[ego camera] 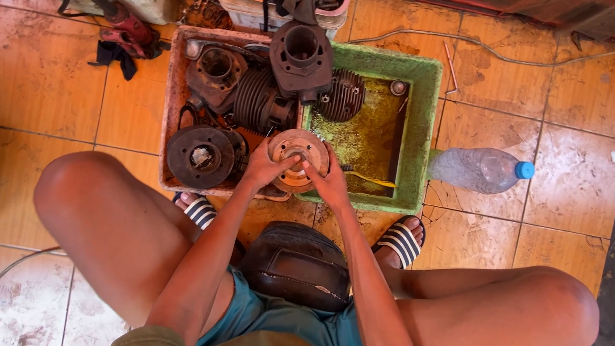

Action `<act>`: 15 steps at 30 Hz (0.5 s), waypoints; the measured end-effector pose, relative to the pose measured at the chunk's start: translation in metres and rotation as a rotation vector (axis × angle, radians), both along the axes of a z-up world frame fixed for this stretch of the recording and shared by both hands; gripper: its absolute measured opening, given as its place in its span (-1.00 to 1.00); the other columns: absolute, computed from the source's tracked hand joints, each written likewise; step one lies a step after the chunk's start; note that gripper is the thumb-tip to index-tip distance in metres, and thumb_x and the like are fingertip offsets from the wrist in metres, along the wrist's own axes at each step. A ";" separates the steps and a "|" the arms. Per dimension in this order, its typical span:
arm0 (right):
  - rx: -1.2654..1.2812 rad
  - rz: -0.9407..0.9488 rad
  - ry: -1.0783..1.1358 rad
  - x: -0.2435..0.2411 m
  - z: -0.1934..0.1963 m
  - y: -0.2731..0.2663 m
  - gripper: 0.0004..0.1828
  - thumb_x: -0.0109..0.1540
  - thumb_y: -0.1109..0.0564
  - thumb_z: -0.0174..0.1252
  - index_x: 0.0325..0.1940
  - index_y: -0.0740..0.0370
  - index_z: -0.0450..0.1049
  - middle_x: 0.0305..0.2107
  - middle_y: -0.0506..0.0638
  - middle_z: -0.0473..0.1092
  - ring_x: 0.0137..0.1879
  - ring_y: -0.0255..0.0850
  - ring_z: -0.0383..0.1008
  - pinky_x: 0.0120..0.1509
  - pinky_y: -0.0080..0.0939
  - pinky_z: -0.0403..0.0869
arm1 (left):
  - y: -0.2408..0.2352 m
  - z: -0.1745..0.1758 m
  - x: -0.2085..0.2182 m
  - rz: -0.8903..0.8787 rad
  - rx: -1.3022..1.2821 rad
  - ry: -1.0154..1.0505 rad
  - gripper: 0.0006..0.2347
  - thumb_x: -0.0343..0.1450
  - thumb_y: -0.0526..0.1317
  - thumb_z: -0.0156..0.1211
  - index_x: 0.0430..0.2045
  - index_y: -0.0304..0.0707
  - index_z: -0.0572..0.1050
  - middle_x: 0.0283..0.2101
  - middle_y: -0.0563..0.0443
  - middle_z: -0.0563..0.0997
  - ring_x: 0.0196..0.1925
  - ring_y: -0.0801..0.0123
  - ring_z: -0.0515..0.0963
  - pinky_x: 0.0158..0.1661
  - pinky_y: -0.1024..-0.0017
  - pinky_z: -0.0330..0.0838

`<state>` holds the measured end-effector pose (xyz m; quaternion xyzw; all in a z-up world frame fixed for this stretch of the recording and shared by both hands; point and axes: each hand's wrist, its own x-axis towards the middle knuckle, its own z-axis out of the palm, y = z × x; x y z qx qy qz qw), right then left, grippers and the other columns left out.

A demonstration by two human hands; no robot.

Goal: Cleaning a motorcycle engine cylinder head with a brush, solvent, and cloth

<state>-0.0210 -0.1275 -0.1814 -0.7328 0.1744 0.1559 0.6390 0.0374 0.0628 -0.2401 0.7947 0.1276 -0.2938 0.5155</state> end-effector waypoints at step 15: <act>0.083 -0.091 -0.001 -0.018 -0.024 0.006 -0.07 0.34 -0.23 0.25 0.52 0.40 0.01 0.29 0.47 0.19 0.38 0.40 0.24 0.39 0.54 0.32 | -0.006 0.023 0.001 -0.011 -0.031 -0.008 -0.29 0.12 0.14 0.60 0.02 -0.23 0.38 -0.04 -0.27 0.55 0.14 -0.07 0.53 0.12 -0.01 0.41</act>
